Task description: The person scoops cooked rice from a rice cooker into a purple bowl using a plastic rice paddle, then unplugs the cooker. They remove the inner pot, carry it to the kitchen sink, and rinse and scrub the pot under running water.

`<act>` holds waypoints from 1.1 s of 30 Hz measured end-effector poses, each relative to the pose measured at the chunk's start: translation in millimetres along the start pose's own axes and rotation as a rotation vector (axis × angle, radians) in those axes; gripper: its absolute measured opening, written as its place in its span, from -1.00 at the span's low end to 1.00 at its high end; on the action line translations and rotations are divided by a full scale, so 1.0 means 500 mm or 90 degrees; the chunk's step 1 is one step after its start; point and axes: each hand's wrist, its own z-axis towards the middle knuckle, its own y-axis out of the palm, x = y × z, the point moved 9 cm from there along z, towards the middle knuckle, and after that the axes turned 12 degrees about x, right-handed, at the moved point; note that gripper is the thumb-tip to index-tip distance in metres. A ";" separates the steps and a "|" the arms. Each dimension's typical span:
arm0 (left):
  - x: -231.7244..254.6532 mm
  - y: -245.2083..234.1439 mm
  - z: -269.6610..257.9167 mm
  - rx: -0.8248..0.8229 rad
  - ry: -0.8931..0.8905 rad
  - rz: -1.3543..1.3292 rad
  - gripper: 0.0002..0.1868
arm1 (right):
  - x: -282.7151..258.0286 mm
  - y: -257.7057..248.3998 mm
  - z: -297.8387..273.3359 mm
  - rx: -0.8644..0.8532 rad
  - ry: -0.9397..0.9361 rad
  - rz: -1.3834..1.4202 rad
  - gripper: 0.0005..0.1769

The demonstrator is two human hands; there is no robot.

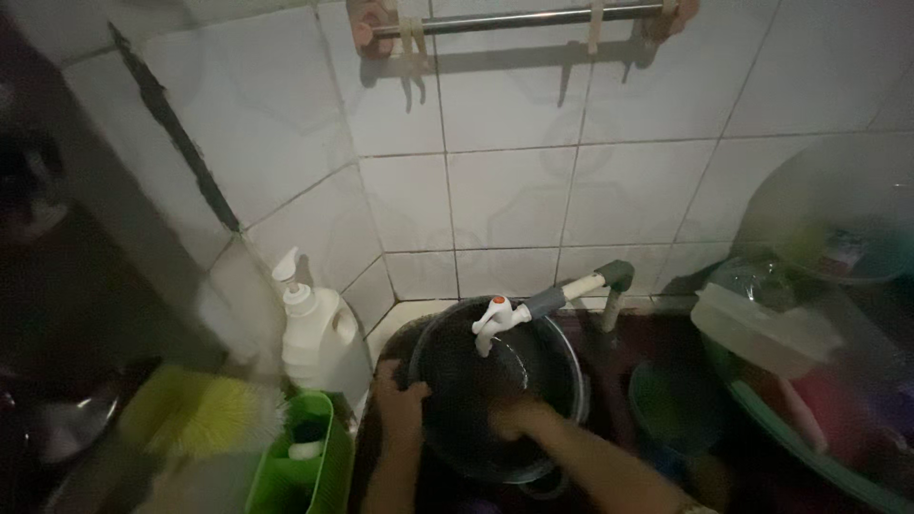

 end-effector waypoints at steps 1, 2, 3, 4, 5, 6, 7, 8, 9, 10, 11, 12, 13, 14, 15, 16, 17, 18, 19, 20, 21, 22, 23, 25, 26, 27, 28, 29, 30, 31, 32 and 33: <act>-0.003 -0.009 0.007 0.020 -0.023 0.043 -0.25 | -0.002 0.011 -0.013 -0.055 -0.012 0.021 -0.64; -0.008 -0.021 0.011 0.040 -0.046 0.088 -0.22 | -0.008 0.028 -0.027 -0.111 -0.025 0.040 -0.63; -0.006 -0.022 0.015 0.020 -0.060 0.052 -0.27 | -0.014 0.036 -0.034 -0.140 -0.031 0.056 -0.62; 0.000 -0.023 0.023 0.000 -0.071 0.014 -0.32 | -0.020 0.024 -0.027 -0.094 -0.036 0.059 -0.61; 0.005 -0.021 0.025 -0.019 -0.081 -0.022 -0.36 | -0.025 0.004 -0.015 -0.036 -0.040 0.059 -0.60; 0.011 -0.018 0.026 -0.024 -0.089 -0.086 -0.34 | -0.028 -0.025 0.002 0.044 -0.041 0.054 -0.60; 0.016 -0.014 0.025 -0.028 -0.097 -0.149 -0.32 | -0.028 -0.063 0.022 0.142 -0.038 0.063 -0.59; 0.018 -0.013 0.022 -0.031 -0.106 -0.213 -0.29 | -0.031 -0.099 0.043 0.236 -0.039 0.070 -0.58; 0.013 -0.015 0.018 -0.020 -0.108 -0.173 -0.28 | -0.032 -0.122 0.059 0.301 -0.033 0.082 -0.57; 0.008 -0.016 0.017 -0.009 -0.109 -0.133 -0.28 | -0.039 -0.138 0.081 0.345 -0.024 0.091 -0.56; 0.001 -0.018 0.016 0.002 -0.110 -0.093 -0.27 | -0.043 -0.145 0.097 0.375 -0.009 0.093 -0.56; -0.002 -0.017 0.015 0.009 -0.091 -0.056 -0.28 | -0.043 -0.150 0.108 0.394 0.007 0.092 -0.55; -0.007 -0.016 0.015 0.017 -0.073 -0.020 -0.29 | -0.045 -0.154 0.119 0.412 0.025 0.075 -0.54; -0.012 -0.014 0.016 0.023 -0.054 0.017 -0.31 | -0.043 -0.156 0.122 0.426 0.044 0.060 -0.53; -0.024 0.001 0.014 -0.002 -0.083 -0.046 -0.31 | -0.044 -0.154 0.123 0.432 0.054 0.047 -0.52; -0.039 0.014 0.010 -0.026 -0.112 -0.108 -0.32 | -0.044 -0.137 0.120 0.416 0.056 0.037 -0.51; -0.053 0.026 0.006 -0.051 -0.140 -0.170 -0.33 | -0.043 -0.119 0.115 0.393 0.054 0.027 -0.51; -0.064 0.030 0.005 -0.056 -0.149 -0.163 -0.33 | -0.041 -0.101 0.109 0.365 0.047 0.017 -0.50; -0.074 0.033 0.003 -0.060 -0.158 -0.156 -0.33 | -0.043 -0.075 0.105 0.311 0.036 0.012 -0.49; -0.079 0.036 0.005 -0.063 -0.166 -0.150 -0.33 | -0.040 -0.054 0.099 0.259 0.026 0.001 -0.48; -0.089 0.034 0.004 -0.054 -0.200 -0.169 -0.30 | -0.040 -0.029 0.097 0.188 0.011 -0.001 -0.47; -0.101 0.029 -0.002 -0.044 -0.236 -0.187 -0.26 | -0.033 -0.006 0.089 0.124 0.011 -0.011 -0.46; -0.110 0.025 -0.004 -0.034 -0.273 -0.205 -0.22 | -0.026 0.013 0.083 0.056 0.013 -0.012 -0.46; -0.075 0.014 0.012 -0.031 -0.112 -0.049 -0.30 | -0.019 0.010 0.081 0.022 0.022 -0.025 -0.44; -0.057 0.009 0.016 -0.030 -0.031 0.030 -0.33 | -0.023 0.003 0.083 0.035 0.033 -0.017 -0.43; -0.056 0.011 0.013 -0.038 -0.047 -0.017 -0.32 | -0.031 -0.003 0.080 0.046 0.042 0.005 -0.42; -0.053 0.017 0.013 -0.045 -0.061 -0.063 -0.31 | -0.050 -0.007 0.077 0.038 0.061 0.202 -0.41; -0.050 0.021 0.012 -0.052 -0.076 -0.110 -0.30 | -0.073 -0.006 0.069 0.018 0.091 0.428 -0.41; -0.047 0.024 0.011 -0.053 -0.079 -0.123 -0.31 | -0.113 0.001 0.056 -0.031 0.088 0.639 -0.40; -0.044 0.027 0.010 -0.054 -0.083 -0.135 -0.32 | -0.160 0.001 0.032 -0.072 0.023 0.702 -0.39; -0.038 0.031 0.010 -0.055 -0.086 -0.149 -0.34 | -0.207 0.000 0.001 -0.109 -0.042 0.746 -0.38; -0.029 0.027 0.016 -0.041 -0.066 -0.101 -0.33 | -0.248 -0.013 -0.036 -0.112 -0.135 0.726 -0.31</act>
